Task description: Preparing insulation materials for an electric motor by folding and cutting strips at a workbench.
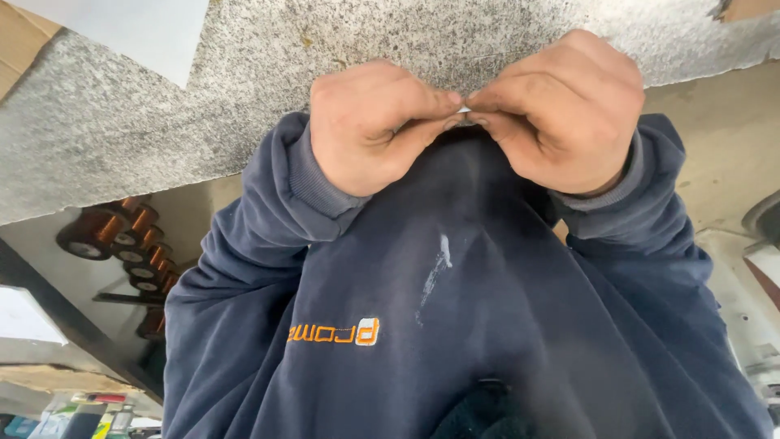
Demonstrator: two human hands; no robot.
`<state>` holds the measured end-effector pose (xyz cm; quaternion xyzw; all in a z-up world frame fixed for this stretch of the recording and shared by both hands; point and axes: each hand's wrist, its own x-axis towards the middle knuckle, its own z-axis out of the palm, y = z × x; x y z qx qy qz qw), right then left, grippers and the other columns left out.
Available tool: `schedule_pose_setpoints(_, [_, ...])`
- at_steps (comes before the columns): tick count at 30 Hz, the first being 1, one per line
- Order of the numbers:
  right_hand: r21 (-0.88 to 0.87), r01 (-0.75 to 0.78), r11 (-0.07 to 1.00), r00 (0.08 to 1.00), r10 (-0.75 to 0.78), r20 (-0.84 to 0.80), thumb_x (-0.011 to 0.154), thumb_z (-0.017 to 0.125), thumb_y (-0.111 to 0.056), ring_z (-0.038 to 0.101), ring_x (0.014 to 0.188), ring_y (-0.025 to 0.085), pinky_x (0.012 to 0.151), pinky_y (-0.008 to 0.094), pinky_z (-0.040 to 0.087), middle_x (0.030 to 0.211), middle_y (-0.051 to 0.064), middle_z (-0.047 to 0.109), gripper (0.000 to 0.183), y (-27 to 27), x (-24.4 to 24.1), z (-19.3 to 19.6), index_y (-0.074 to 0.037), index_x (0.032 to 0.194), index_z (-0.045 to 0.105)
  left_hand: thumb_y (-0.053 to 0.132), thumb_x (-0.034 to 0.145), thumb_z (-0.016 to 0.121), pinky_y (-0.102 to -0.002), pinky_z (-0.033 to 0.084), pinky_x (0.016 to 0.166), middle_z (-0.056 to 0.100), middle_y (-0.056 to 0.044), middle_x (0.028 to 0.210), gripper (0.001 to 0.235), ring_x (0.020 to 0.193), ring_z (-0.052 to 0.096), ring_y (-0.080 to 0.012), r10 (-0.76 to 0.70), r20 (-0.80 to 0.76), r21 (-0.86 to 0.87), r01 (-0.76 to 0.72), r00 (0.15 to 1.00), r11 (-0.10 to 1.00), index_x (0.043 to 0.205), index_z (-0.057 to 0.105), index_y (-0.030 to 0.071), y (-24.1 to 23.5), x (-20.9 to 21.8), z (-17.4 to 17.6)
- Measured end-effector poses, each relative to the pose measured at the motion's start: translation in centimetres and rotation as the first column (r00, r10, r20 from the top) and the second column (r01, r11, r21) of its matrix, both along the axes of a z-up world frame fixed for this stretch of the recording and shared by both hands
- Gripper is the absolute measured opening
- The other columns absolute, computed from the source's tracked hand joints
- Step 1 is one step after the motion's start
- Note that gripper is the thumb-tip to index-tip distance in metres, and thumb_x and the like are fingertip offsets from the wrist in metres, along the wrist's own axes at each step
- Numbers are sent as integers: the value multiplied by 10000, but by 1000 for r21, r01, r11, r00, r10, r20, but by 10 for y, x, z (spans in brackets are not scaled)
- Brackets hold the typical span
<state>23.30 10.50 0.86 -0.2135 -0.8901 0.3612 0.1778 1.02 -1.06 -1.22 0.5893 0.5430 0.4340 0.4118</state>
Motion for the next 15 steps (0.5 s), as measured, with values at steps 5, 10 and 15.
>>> schedule_pose_setpoints(5, [-58,-42,997,999,41,-11,854,865,25,640,847,227,747,322,505,973,52,704,254,3,9,-1,-64,1064,754,126,1020,839,-321,599,785,764,-57,1063,178,908,760,-217,-44,60,-64,48,997,997,1166,741,103,-2,-4,1])
schedule_pose_setpoints(10, [-96,-43,994,999,42,-10,861,870,34,639,829,220,730,318,501,964,54,707,247,-1,9,-4,-57,1060,755,147,1014,831,-332,600,780,765,-63,1049,202,906,753,-227,-71,-12,-95,70,997,993,1194,750,101,-5,-3,1])
schedule_pose_setpoints(15, [-22,-12,1000,1000,11,-7,862,910,7,637,812,233,696,332,490,940,49,707,241,-4,3,-5,-74,1036,764,72,1012,829,-301,603,760,762,-41,1065,150,969,758,-214,-29,-87,27,31,996,999,1125,731,83,-4,-3,2])
